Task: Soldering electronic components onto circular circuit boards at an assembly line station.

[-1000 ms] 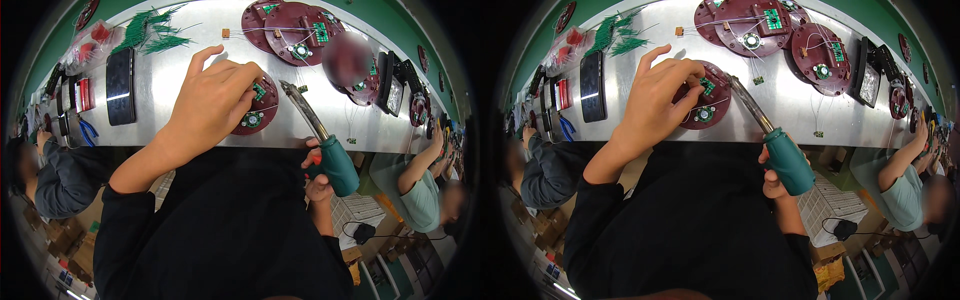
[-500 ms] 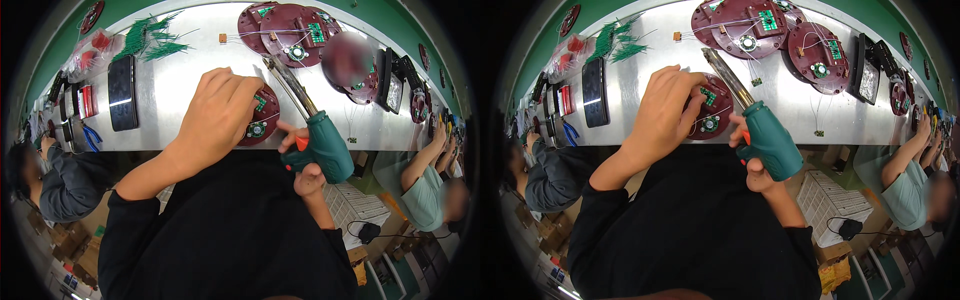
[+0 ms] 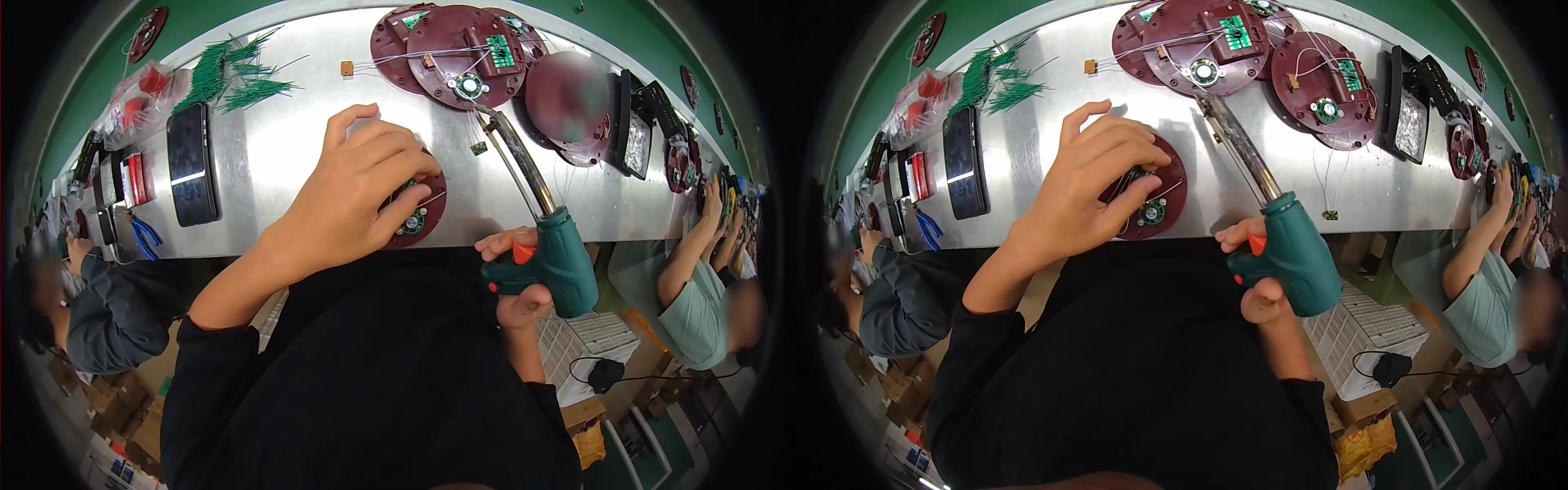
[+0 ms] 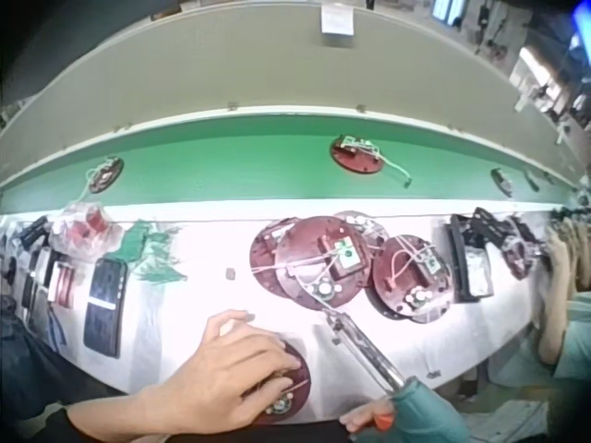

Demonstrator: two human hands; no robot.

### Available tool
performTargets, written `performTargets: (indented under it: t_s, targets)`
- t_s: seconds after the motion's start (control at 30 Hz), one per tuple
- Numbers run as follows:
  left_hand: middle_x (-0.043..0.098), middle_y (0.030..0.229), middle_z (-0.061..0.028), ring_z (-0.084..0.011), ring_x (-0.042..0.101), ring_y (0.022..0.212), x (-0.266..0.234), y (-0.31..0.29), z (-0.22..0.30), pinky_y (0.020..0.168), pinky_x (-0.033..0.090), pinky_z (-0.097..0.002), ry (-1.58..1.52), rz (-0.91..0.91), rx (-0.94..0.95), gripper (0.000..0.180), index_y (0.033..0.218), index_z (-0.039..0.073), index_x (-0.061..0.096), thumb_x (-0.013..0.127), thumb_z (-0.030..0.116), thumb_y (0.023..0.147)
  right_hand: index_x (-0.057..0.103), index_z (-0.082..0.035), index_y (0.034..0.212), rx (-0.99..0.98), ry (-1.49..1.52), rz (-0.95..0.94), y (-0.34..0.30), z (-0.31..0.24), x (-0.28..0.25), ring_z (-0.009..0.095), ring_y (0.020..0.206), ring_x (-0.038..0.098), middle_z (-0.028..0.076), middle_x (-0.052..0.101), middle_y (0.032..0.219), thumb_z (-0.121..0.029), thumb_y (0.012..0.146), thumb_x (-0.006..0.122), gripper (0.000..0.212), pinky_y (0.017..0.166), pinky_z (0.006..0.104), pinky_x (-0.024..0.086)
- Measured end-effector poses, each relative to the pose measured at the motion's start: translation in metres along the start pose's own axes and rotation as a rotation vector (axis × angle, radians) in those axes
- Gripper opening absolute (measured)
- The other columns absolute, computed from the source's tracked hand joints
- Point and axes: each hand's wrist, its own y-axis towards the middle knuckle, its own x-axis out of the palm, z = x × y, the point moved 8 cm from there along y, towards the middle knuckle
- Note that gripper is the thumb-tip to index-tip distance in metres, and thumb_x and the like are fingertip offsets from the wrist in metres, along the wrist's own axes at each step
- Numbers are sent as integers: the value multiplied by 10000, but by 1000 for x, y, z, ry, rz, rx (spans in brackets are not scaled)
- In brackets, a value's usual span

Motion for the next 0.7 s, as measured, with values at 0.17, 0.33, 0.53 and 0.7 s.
performTargets:
  t_s: [0.17,0.33,0.53,0.7]
  targets:
    - [660,990,-39,-239,642,1052,3,-1,-1,1153,348,-478,71,26,54,104,1013,99,735,781,116,921,541,4,1264,0,-11,54,-6,-2,-9,253,853,680,153,646,975,-866,913,542,938,840,466,610]
    - [663,1026,-32,-255,629,1047,14,-1,-7,1126,356,-470,-48,43,-27,97,960,93,708,778,105,895,541,9,1267,9,7,77,-13,5,-23,259,858,680,152,647,977,-857,920,546,933,847,462,605]
    - [716,1081,-46,-250,664,1058,21,-13,-15,1176,369,-491,-127,166,-120,157,877,77,639,790,89,837,560,36,1297,-72,-274,-1,-25,6,-39,237,894,683,157,687,1049,-885,933,494,993,853,407,580]
    - [743,1068,-33,-229,680,1047,21,-16,-18,1190,358,-490,-170,187,-150,172,837,90,601,771,78,807,765,57,964,18,-262,12,-30,11,-40,236,928,716,129,752,887,-807,965,579,884,846,360,584]
